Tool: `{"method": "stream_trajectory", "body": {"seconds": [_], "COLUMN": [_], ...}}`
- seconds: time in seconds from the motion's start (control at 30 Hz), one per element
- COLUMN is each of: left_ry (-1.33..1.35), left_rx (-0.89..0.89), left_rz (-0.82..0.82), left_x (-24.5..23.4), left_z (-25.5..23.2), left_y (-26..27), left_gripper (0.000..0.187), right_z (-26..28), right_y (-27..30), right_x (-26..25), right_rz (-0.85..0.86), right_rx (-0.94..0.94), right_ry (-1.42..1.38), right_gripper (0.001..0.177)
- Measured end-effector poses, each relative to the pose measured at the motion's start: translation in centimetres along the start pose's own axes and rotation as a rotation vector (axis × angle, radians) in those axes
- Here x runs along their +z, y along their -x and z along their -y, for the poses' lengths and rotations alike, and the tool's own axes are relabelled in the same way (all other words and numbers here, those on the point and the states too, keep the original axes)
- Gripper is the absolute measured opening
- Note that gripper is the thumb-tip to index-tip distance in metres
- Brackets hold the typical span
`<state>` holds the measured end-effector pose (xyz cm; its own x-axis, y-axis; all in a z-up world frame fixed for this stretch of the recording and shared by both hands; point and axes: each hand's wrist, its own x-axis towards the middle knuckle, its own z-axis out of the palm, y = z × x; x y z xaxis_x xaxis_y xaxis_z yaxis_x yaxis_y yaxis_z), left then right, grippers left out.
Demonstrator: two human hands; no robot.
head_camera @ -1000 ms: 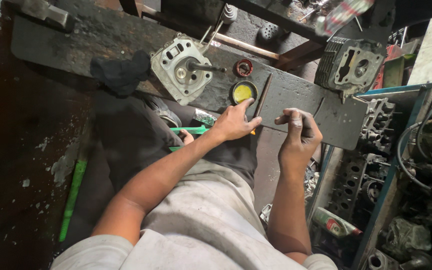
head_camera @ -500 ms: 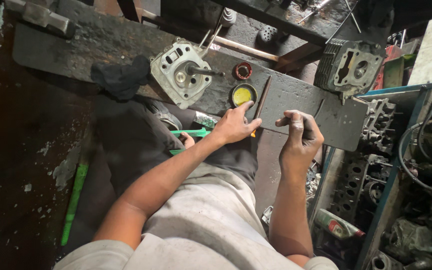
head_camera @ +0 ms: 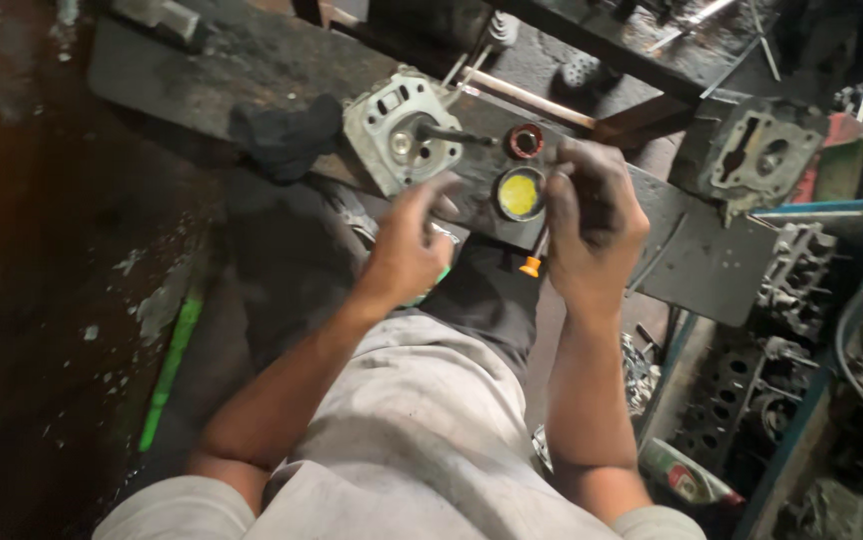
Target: The person cleans a metal engine part on a workbench using a dark cloth and a metal rod. They wipe the surface and insert the rod into the central hole to clean the interior, repeating the process while handling the part with both hands.
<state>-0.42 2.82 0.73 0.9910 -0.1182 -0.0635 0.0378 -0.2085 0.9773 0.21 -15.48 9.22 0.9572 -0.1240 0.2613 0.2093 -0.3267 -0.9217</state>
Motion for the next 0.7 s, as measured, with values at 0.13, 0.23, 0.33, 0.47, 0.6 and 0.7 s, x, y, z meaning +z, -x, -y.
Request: {"method": "stream_trajectory", "body": {"seconds": [0.13, 0.23, 0.33, 0.47, 0.6, 0.7], "left_ry": [-0.240, -0.238, -0.246, -0.297, -0.278, -0.363], "left_rx": [0.320, 0.275, 0.202, 0.224, 0.155, 0.284], "left_rz": [-0.212, -0.169, -0.149, -0.203, -0.186, -0.300], "left_x": [-4.6, -5.4, -4.6, -4.1, -3.5, -2.6], "left_z": [0.3, 1.6, 3.4, 4.6, 5.3, 5.8], "left_y": [-1.7, -3.9, -5.1, -5.5, -5.6, -6.1], "left_gripper": [0.066, 0.067, 0.065, 0.059, 0.055, 0.059], "right_z": [2.0, 1.3, -0.3, -0.4, -1.2, -3.0], "right_y": [-2.4, -2.6, -2.5, -3.0, -3.0, -4.2], "right_x": [3.5, 4.7, 5.6, 5.5, 5.6, 6.7], "right_rz": [0.186, 0.165, 0.062, -0.029, 0.106, 0.189], "right_rx": [-0.234, -0.247, -0.207, -0.133, -0.187, -0.164], "right_ry": [0.049, 0.032, -0.003, 0.084, -0.399, -0.530], "right_gripper": [0.020, 0.012, 0.015, 0.017, 0.012, 0.011]}}
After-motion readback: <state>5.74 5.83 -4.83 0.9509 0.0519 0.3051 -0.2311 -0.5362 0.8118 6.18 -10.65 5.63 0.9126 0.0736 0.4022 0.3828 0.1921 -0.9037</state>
